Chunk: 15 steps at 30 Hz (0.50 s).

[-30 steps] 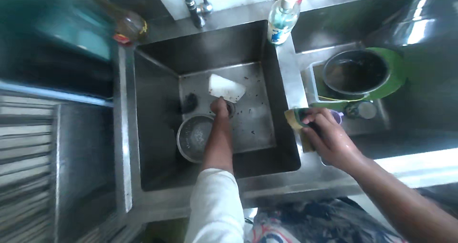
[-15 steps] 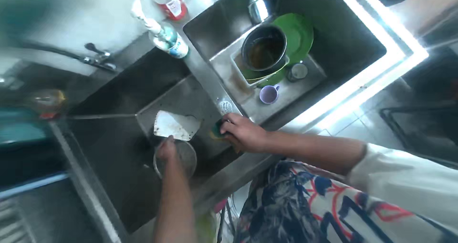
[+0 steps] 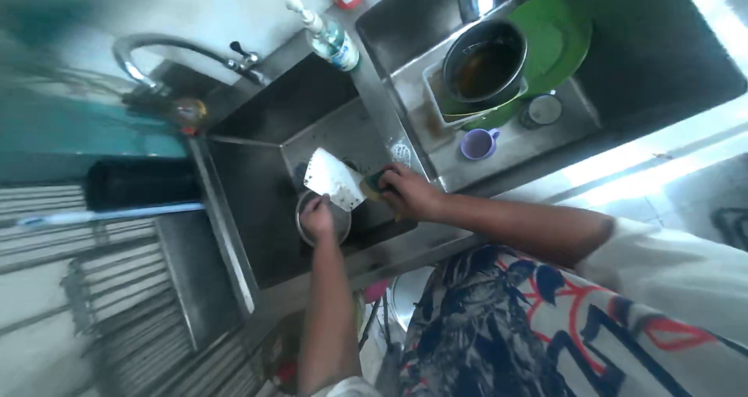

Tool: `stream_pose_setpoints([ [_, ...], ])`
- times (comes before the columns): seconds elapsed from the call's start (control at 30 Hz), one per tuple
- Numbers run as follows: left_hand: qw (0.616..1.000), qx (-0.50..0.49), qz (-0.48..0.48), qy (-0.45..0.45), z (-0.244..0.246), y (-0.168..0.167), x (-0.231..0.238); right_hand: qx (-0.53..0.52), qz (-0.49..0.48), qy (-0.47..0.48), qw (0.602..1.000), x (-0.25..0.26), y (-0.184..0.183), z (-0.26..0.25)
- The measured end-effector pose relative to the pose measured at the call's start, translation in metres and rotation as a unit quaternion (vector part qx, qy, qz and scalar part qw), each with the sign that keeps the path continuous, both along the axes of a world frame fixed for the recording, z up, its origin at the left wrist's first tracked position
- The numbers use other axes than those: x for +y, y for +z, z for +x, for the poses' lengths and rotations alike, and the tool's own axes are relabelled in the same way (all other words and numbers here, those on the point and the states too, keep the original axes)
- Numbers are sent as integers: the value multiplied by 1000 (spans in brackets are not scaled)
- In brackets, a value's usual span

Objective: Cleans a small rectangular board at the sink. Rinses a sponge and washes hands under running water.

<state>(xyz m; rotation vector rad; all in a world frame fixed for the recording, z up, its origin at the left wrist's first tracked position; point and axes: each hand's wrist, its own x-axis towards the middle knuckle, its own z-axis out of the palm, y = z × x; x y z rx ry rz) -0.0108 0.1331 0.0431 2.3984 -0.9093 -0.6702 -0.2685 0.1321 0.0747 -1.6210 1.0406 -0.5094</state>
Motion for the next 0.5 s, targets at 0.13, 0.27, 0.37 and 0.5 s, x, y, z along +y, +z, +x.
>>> stream_pose_setpoints([
  [0.13,1000,9,-17,0,-17,16,12,-7,-2,-10,1000,-9,-1,14],
  [0.27,999,11,-44,-23,-29,26,26,-42,-107,-52,992,-37,-28,53],
  [0.37,996,32,-55,-55,-42,33,31,-28,-78,-32,996,-69,-19,78],
  [0.5,993,41,-104,-46,-48,29,29,-50,-112,-8,992,-68,-31,112],
])
